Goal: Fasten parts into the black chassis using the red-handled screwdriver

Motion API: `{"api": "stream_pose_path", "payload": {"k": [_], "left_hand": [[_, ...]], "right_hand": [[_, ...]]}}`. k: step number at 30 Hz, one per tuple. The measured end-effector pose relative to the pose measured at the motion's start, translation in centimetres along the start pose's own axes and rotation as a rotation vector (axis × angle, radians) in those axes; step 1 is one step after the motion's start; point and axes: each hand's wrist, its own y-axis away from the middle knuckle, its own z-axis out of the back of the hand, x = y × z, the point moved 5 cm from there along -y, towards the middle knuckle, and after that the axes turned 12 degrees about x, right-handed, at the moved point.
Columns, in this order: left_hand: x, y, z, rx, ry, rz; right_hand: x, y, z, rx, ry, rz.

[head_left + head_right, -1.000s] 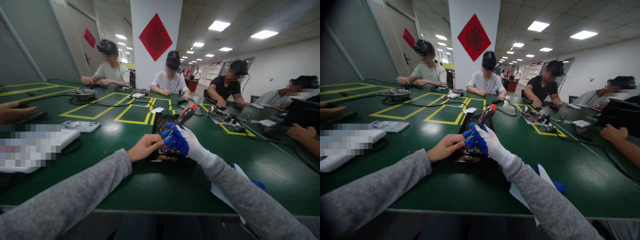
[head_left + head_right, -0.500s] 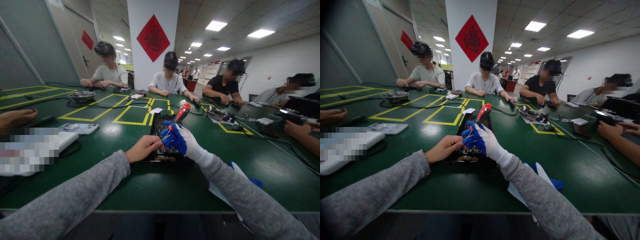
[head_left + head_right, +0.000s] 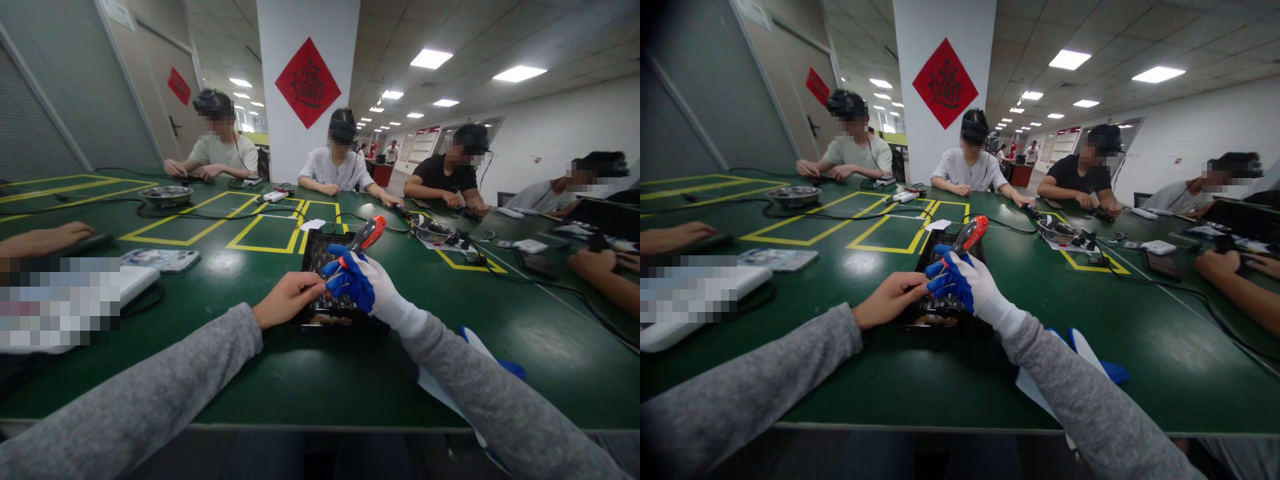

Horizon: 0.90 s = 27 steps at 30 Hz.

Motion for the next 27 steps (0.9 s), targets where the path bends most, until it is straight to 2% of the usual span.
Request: {"api": "stream_pose_path", "payload": {"k": [6, 12, 15, 21, 27], "left_hand": [[0.21, -0.06, -0.56, 0.054, 0.077, 0.068], [0.54, 0.10, -0.64, 0.016, 0.121, 0.117], [0.63, 0.14, -0.45, 0.014, 0.083, 0.110], [0.39, 0.08, -0.66, 0.116, 0.066, 0.073], [0.80, 0.14, -0.77, 0.091, 0.047, 0.123]], "right_hand": [[0.30, 0.30, -0.17, -0.073, 0.107, -0.005], [0.36, 0.34, -0.06, -0.099, 0.091, 0.002], [0.46, 0.30, -0.16, -0.069, 0.073, 0.006], [0.22, -0.01, -0.24, -0.006, 0.044, -0.012], [-0.36, 0.10, -0.29, 0.028, 0.041, -0.065]]}}
